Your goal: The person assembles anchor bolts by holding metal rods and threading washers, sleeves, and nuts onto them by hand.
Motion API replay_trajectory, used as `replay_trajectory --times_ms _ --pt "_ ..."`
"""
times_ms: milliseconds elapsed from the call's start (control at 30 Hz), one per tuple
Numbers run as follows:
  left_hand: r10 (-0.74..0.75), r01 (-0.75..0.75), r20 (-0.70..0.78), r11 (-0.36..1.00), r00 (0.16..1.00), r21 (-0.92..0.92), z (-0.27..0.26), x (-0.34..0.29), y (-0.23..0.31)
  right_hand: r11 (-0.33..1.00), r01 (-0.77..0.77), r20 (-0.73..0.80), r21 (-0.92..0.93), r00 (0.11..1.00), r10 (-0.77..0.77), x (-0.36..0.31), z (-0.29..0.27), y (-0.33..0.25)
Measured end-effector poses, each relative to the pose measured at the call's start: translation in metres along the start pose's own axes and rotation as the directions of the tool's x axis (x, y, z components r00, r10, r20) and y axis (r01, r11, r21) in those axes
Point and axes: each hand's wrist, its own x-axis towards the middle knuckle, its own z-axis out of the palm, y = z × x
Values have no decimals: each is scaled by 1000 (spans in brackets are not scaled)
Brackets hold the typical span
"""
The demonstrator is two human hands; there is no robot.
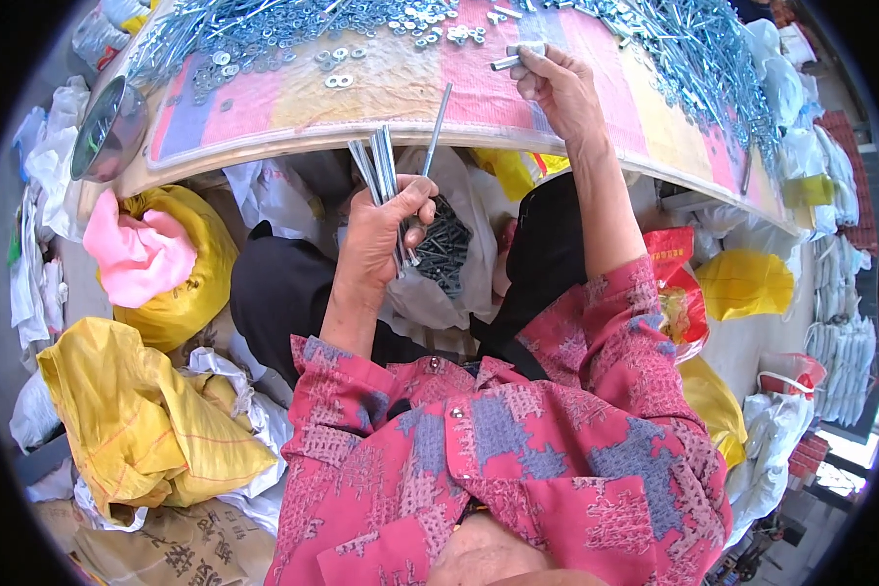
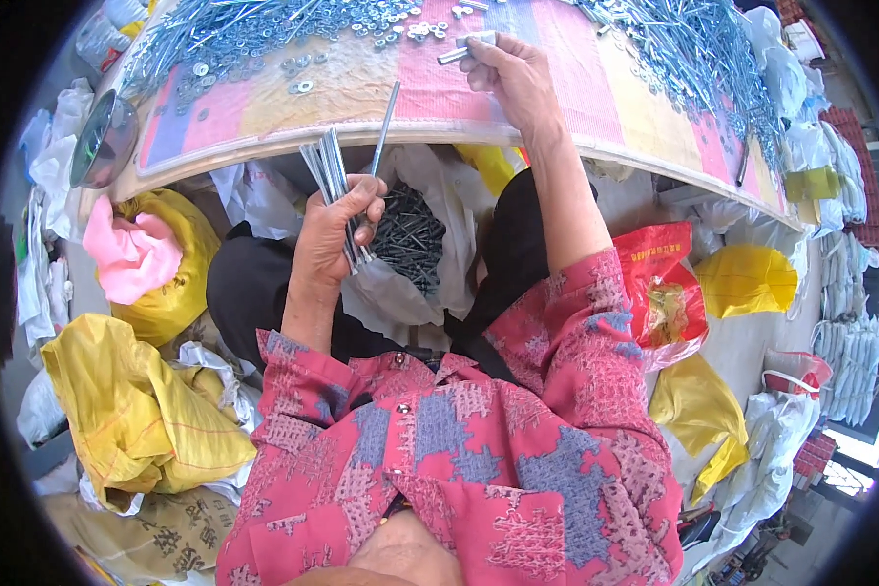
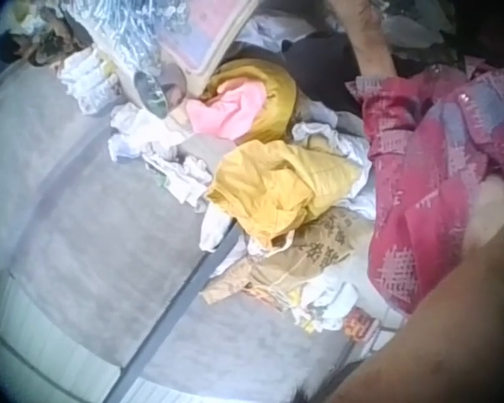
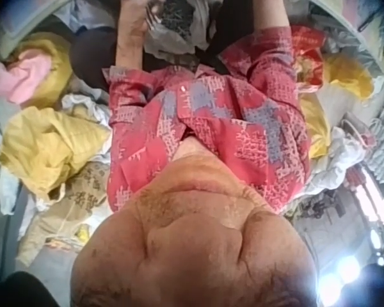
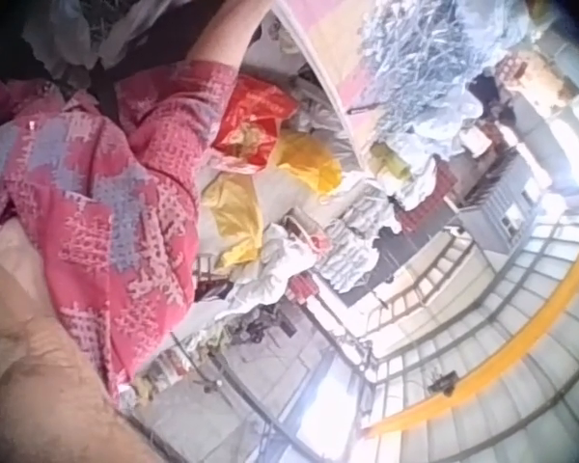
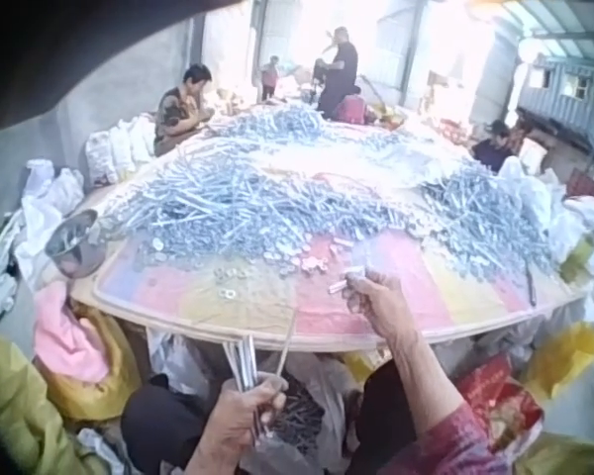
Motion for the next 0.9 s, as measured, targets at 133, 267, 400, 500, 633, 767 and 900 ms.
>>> replay_trajectory --times_ms 133,267,400,500,633,767,900 --pt "-1 1 -4 1000 1000 2 3 -1 1 983 20 -38 -182 999 -27 -4 0 3" --pt "28 -30 42 999 999 33 -1 0 -4 970 23 31 -241 999 -16 -10 0 -4" --pt "0 -16 141 993 990 116 -5 -2 -4 871 52 110 -488 994 3 -17 16 -12" --pt "-25 11 137 995 990 100 -6 -7 2 921 40 196 -389 980 40 -20 36 -12" --pt "41 -51 112 995 993 91 -11 -11 5 911 -20 341 -413 924 174 -14 57 -6" --pt "112 -116 -89 992 990 -41 -15 -13 16 860 -153 390 -487 843 371 -48 120 -10" --pt "125 -125 -11 989 992 -83 -30 -23 18 865 -230 519 -446 721 459 -57 139 1"
